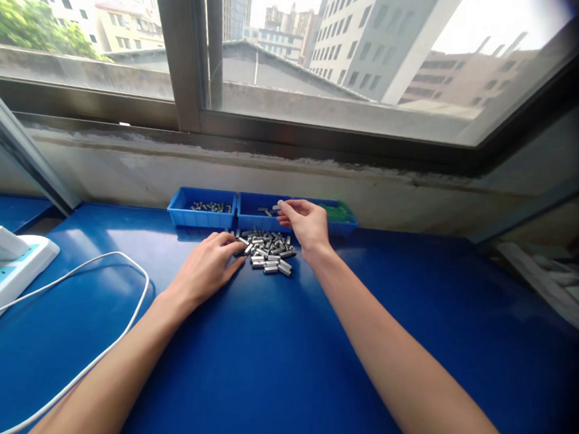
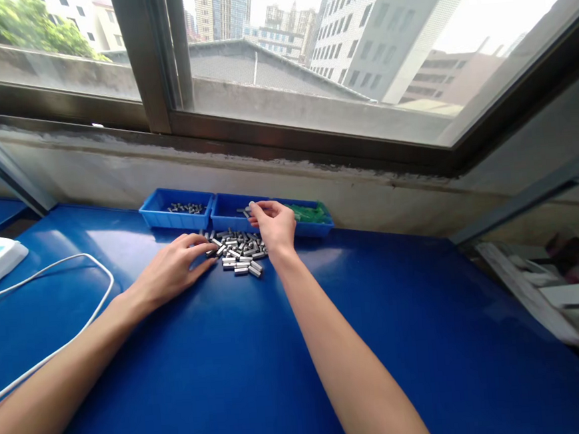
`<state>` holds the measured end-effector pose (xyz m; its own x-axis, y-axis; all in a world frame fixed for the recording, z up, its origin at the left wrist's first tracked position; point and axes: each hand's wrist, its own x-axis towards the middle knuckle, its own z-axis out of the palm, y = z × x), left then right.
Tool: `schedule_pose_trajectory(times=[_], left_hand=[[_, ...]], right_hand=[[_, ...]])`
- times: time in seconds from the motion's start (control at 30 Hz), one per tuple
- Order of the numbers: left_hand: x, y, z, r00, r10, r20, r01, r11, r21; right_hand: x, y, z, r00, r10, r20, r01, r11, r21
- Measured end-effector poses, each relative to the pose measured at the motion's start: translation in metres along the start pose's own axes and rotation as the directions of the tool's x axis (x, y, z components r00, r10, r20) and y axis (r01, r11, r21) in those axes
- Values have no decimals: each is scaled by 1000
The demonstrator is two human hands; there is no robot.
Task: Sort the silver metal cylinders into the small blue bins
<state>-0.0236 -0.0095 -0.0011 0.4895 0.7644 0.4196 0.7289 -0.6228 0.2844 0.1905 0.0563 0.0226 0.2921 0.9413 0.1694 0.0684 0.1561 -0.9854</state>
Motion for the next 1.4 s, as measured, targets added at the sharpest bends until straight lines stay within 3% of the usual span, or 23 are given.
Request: schedule_pose_trajectory(times=[0.2,0.47,0.6,0.7,0.8,1.07,1.2,1.4], left_hand=[[1,0,1,998,-39,47,39,999,-5],[1,0,0,992,-116,-58,117,993,5],[4,6,-3,958,-158,-238,120,979,-166],[7,15,-6,930,-224,-293,94,913,-398],[9,23,-7,921,-279,-273,83,823,-562],[11,28,-6,899,-420,-120,179,605,-775],[11,29,-7,895,-442,-68,202,535,-820],[11,33,-7,914,-407,1,215,482,-850]], right_hand=[[-5,-3,0,999,18,30,-17,999,-37],[-58,-1,-14,981,0,192,10,998,-56],[-72,-4,-19,966,-19,257,39,997,-73],[-74,-7,-19,954,-30,299,47,998,-48],[-75,-6,-18,943,-18,333,34,999,-41],[-78,-5,-17,918,-7,396,12,1000,-11],[-80,-11,-15,892,17,451,-48,997,57],[-79,-9,-14,894,56,445,-113,988,102]])
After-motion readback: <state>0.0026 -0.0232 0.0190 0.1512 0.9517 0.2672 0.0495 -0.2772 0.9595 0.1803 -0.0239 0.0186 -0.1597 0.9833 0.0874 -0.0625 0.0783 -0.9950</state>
